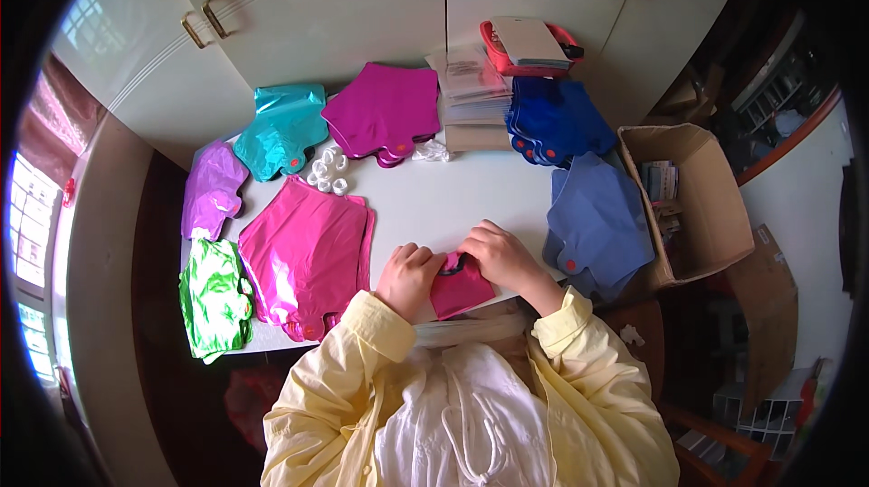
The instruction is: Folding various colorful clothing items and placing them into cardboard packaging holders.
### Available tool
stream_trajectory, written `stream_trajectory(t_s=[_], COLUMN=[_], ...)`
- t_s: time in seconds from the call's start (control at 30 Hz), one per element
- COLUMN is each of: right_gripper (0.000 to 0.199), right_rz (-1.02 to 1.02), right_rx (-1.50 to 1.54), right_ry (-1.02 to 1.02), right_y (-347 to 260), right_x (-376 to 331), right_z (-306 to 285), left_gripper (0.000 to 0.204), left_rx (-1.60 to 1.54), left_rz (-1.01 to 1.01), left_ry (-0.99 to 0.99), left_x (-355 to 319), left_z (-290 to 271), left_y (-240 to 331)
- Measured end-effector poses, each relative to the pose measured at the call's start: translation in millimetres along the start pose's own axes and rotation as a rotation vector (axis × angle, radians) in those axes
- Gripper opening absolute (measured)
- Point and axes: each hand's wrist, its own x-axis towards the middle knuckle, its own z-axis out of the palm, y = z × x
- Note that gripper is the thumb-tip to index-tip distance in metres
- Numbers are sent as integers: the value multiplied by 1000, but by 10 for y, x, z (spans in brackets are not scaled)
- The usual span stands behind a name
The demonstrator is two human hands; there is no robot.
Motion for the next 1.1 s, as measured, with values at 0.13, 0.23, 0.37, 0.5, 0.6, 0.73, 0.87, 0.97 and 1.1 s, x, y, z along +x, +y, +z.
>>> stream_trajectory(t_s=[0.13,0.23,0.37,0.5,0.6,0.73,0.87,0.97,1.1], right_gripper=[10,8,7,5,5,17,22,21,18], right_rz=[-63,-81,-101,-120,-146,-56,-27,-36,-53], right_rx=[-48,-69,-88,-103,-142,-278,-388,-389,-355], right_ry=[34,50,63,76,69,27,93,143,172], right_y=[-16,-4,30,48,46,-171,-405,-358,-321], right_x=[4,11,38,55,76,98,-11,-69,-134], right_z=[-6,14,26,31,22,-45,18,82,155], left_gripper=[29,25,21,13,11,7,7,7,11], left_rx=[97,104,-162,-109,171,228,255,269,336], left_rz=[19,-20,-273,-210,66,106,103,120,190], left_ry=[-5,8,-31,20,23,-4,3,13,3], left_x=[-69,-133,-108,-105,-103,-79,-94,-106,-159], left_z=[-102,-37,-55,-15,-20,-45,-33,-23,-31], left_y=[68,-11,-41,-52,8,85,109,106,80])
